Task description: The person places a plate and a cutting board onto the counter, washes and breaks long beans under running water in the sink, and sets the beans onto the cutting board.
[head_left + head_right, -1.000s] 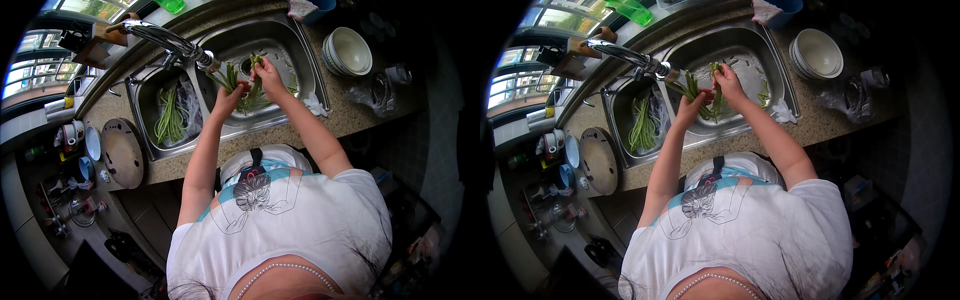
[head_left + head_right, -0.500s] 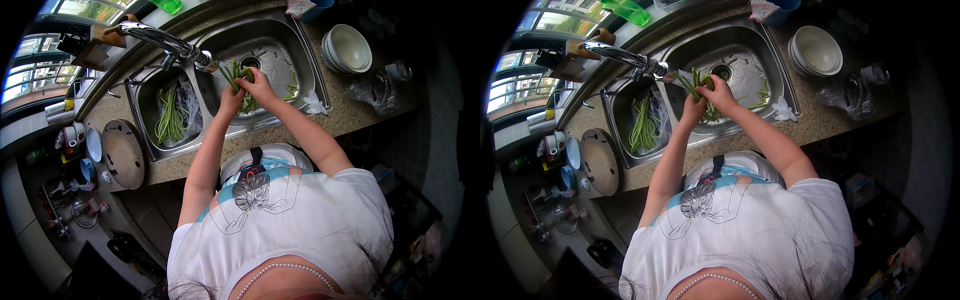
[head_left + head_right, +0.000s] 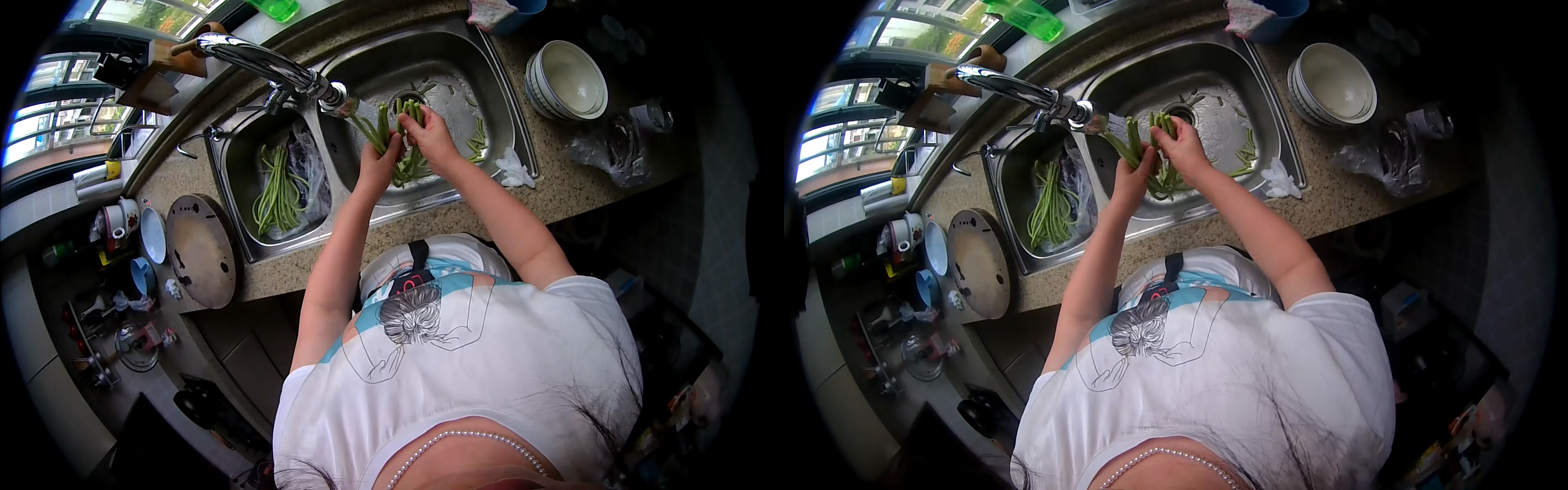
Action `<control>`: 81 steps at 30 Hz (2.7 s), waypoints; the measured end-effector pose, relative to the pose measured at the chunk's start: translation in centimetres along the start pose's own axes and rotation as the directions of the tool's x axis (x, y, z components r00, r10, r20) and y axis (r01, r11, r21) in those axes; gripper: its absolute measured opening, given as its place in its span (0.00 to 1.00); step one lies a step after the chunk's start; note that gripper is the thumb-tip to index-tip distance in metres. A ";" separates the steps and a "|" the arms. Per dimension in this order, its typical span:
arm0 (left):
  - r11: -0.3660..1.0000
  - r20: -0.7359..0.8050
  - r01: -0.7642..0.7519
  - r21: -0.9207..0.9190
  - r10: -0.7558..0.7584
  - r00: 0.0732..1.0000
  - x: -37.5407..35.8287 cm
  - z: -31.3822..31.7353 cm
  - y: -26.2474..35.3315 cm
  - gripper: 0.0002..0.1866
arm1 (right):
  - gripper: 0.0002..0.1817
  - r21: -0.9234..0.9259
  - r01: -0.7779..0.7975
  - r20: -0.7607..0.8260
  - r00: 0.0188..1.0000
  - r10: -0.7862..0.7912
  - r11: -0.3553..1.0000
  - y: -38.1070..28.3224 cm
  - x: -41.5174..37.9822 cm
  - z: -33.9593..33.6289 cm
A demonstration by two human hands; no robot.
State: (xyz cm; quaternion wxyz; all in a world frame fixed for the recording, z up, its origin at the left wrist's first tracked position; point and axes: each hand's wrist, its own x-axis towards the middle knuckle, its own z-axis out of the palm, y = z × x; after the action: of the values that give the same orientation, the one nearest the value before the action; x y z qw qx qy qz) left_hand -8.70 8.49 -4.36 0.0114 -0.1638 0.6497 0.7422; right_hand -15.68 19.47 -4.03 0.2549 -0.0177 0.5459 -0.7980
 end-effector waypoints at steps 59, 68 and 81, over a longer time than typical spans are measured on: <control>0.986 -0.256 -0.004 -0.165 -0.039 0.966 -1.7 -0.1 -0.1 0.11 | 0.11 0.118 -0.051 -0.029 0.998 0.055 0.992 0.5 0.7 1.5; 0.999 -0.180 -0.012 0.048 0.021 0.983 -1.1 -0.9 -1.1 0.12 | 0.08 -0.012 0.016 0.111 0.994 -0.015 1.000 1.2 1.0 1.4; 0.997 -0.327 -0.047 -0.056 0.026 0.945 -1.7 -3.8 -1.7 0.13 | 0.08 -0.032 0.031 0.253 0.967 -0.022 0.999 1.6 2.8 3.0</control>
State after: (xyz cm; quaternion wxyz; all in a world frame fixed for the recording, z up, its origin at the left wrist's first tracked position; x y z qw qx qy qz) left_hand -5.87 5.44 -5.95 -0.1153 -0.2725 0.6218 0.7252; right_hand -16.55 15.28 -4.90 0.3114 -0.1309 0.5227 -0.7827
